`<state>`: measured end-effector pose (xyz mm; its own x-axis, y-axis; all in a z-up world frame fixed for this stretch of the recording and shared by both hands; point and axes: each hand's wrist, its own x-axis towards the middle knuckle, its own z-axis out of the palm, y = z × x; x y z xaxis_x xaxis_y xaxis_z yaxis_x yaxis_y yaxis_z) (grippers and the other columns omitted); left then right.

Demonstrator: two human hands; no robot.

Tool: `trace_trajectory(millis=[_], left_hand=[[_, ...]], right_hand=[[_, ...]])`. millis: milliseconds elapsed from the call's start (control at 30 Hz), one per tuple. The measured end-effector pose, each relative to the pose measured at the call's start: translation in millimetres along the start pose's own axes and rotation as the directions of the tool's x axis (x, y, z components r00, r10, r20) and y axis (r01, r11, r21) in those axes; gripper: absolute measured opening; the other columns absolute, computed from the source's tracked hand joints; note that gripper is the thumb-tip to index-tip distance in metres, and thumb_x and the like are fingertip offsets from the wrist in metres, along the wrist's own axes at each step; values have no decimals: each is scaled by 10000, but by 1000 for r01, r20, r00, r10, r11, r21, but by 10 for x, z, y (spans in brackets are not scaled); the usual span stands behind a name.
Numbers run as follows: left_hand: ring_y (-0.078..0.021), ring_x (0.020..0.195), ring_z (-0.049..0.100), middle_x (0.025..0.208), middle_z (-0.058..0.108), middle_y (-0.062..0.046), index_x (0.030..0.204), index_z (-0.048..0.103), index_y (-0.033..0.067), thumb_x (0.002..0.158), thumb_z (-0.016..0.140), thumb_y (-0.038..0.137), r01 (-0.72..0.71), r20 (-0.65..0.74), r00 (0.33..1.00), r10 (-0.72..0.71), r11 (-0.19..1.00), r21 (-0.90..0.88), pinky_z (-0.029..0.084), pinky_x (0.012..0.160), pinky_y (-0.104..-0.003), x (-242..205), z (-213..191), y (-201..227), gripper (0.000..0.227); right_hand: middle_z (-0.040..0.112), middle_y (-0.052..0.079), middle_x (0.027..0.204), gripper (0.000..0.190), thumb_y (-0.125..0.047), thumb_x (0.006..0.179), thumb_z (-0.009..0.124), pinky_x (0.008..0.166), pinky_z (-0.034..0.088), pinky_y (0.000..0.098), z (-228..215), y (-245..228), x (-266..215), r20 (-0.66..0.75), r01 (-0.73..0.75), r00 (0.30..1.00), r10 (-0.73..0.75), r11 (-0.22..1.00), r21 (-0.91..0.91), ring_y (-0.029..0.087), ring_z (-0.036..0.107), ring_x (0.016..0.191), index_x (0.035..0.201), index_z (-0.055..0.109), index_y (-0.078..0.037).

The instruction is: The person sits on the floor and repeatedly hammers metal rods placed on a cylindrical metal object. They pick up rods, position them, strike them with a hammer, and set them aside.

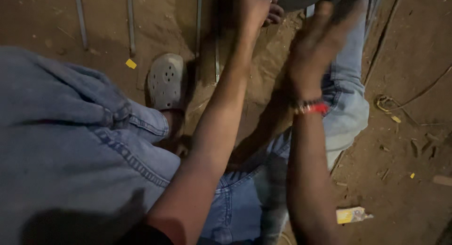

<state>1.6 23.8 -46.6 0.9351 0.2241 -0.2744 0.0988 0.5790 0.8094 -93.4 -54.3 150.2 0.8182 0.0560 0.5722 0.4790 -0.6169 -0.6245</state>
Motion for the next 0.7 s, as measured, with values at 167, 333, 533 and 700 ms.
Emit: trace_trajectory(millis=[167, 333, 533, 700], left_hand=[[-235, 420, 739, 591, 665, -117, 853, 609, -12, 890, 665, 323, 6, -31, 999, -6, 1000, 3, 483, 316, -344, -14, 59, 109, 342], [-210, 416, 705, 535, 657, -119, 698, 642, -61, 988, 655, 402, -71, -66, 994, 83, 984, 163, 532, 365, -331, -291, -52, 129, 546], [-169, 413, 682, 523, 684, -93, 658, 708, 20, 957, 645, 474, -169, -127, 956, 264, 850, 500, 498, 409, -314, -201, -40, 198, 547], [-197, 422, 717, 574, 712, -160, 750, 687, -87, 1007, 630, 378, -64, -110, 989, 96, 962, 265, 539, 372, -318, -232, -14, 246, 534]], right_hand=[[682, 210, 936, 262, -161, 1130, 645, 713, 498, 417, 10, 362, 83, 287, -46, 954, 93, 985, -168, 362, 640, 788, 1283, 557, 32], [610, 264, 821, 168, -76, 1082, 670, 706, 478, 459, 41, 515, 95, 1, -100, 995, 101, 985, -138, 427, 567, 744, 1052, 569, 55], [648, 129, 784, 183, -139, 1096, 623, 616, 473, 422, 297, 678, 240, 320, 93, 946, -60, 992, -90, 263, 646, 675, 1110, 553, 30], [554, 18, 910, 237, -242, 1186, 563, 657, 436, 340, 11, 344, -159, 208, -389, 916, 344, 889, 242, 135, 498, 760, 1251, 569, -14]])
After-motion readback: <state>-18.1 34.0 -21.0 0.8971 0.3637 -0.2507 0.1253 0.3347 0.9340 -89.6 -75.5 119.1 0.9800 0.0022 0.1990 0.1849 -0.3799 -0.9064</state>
